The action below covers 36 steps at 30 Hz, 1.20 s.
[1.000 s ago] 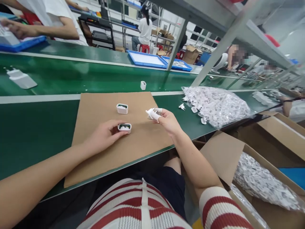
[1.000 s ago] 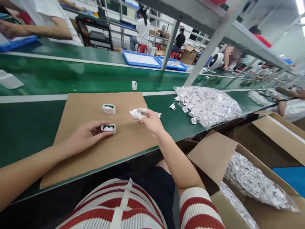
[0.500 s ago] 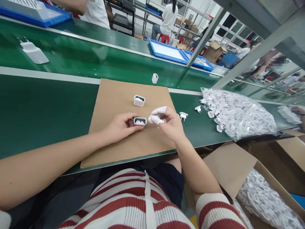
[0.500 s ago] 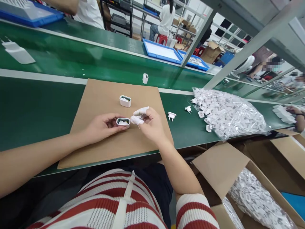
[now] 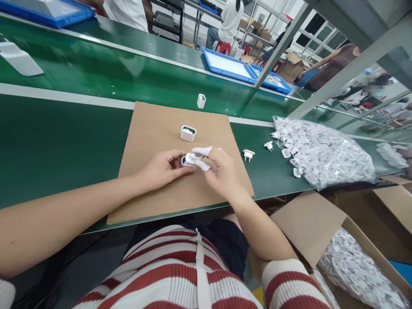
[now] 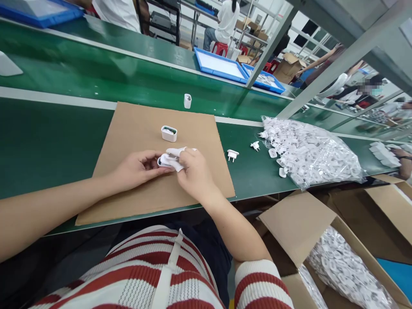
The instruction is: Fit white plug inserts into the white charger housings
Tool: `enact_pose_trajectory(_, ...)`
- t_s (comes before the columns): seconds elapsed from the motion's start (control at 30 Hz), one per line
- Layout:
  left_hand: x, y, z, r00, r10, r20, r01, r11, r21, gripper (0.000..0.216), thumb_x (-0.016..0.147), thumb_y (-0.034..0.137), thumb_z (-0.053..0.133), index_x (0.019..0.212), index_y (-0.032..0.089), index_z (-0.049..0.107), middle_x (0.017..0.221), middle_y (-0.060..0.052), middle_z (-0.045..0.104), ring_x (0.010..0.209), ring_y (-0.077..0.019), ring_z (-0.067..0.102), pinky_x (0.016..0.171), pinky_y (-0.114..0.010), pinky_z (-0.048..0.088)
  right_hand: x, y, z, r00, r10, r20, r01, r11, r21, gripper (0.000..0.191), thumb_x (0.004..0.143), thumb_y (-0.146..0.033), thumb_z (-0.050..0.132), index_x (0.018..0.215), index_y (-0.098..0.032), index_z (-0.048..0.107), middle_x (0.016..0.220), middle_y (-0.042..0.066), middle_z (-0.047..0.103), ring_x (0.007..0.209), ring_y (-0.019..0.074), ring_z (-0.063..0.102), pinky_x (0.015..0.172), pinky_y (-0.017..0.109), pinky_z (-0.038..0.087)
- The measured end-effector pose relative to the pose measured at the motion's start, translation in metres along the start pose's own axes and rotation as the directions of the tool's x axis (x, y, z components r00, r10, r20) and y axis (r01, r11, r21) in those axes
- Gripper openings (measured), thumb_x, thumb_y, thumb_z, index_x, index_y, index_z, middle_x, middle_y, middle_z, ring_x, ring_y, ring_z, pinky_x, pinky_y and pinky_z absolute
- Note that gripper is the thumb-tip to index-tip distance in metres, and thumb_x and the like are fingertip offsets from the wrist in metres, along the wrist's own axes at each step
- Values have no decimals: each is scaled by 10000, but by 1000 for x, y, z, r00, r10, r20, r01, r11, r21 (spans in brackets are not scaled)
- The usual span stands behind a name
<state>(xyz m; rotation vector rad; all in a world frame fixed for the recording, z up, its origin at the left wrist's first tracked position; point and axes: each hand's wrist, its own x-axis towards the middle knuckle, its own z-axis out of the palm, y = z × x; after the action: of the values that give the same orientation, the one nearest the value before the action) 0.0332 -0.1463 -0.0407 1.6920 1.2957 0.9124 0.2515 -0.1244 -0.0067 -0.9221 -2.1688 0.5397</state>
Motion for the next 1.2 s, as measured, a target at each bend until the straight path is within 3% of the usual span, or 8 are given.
enact_pose_trajectory(0.3, -1, 2, 0, 996, 83, 22, -83, 996, 14, 394, 931, 525, 719, 1159, 204, 724, 820, -11, 684, 678, -166, 568, 643, -279, 445, 7, -6, 12, 992, -52, 116, 80, 963, -257, 364, 883, -30, 483, 1100, -220, 704, 965, 87, 681, 871, 255, 558, 748, 362, 462)
enact_pose_trajectory(0.5, 0, 5, -4, 975, 220, 14, -210, 911, 355, 390, 978, 534, 598, 822, 179, 646, 762, -51, 628, 690, -203, 566, 662, -327, 386, 9, -9, 20, 996, 44, 79, -24, 971, -239, 347, 806, -12, 528, 1014, -225, 706, 933, 65, 680, 863, 240, 595, 741, 335, 469)
enact_pose_trajectory(0.6, 1, 10, -7, 980, 193, 49, -196, 884, 425, 415, 987, 560, 570, 839, 182, 653, 803, -73, 649, 738, -229, 596, 679, -337, 391, 10, -8, 18, 993, 84, 82, -73, 988, -138, 357, 804, -46, 573, 1053, -248, 730, 949, 49, 717, 944, 251, 652, 815, 354, 521)
enact_pose_trajectory(0.73, -2, 19, -21, 965, 230, 124, -260, 882, 393, 363, 973, 542, 616, 907, 197, 709, 800, -52, 680, 714, -199, 606, 680, -312, 413, -4, 13, -2, 993, 110, 35, -115, 969, 219, 497, 935, -236, 629, 1424, -321, 594, 1254, 37, 743, 1150, 226, 691, 1015, 398, 546)
enact_pose_trajectory(0.83, 5, 18, -49, 946, 313, -83, -224, 817, 532, 409, 924, 574, 667, 801, 184, 672, 697, -29, 615, 623, -164, 520, 627, -297, 370, -22, 50, -27, 962, 202, -185, -186, 977, 101, 477, 982, -303, 599, 1458, -280, 584, 1446, 88, 654, 1353, 256, 597, 1169, 474, 443)
enact_pose_trajectory(0.97, 56, 8, -114, 903, 125, -411, 147, 810, 568, 465, 916, 645, 631, 1070, 210, 686, 921, 3, 705, 837, -210, 612, 735, -270, 434, -36, 94, -51, 864, 384, -327, -474, 838, -269, 475, 958, -242, 628, 1426, -163, 612, 1539, 188, 556, 1519, 365, 397, 1238, 603, 299)
enact_pose_trajectory(1.03, 97, 2, -148, 897, 46, -440, 287, 695, 659, 557, 909, 722, 554, 1143, 229, 669, 969, 6, 704, 938, -260, 610, 762, -286, 443, -35, 105, -54, 833, 457, -312, -545, 772, -326, 457, 974, -243, 623, 1422, -154, 608, 1548, 196, 540, 1521, 371, 382, 1224, 588, 320)
enact_pose_trajectory(1.2, 183, -20, -198, 894, -78, -441, 426, 452, 784, 630, 808, 798, 446, 1026, 251, 670, 596, 12, 574, 776, -293, 589, 672, -297, 454, -24, 113, -53, 808, 478, -345, -576, 763, -293, 335, 970, -192, 584, 1287, -150, 683, 1311, 172, 654, 1193, 315, 603, 1055, 473, 497)
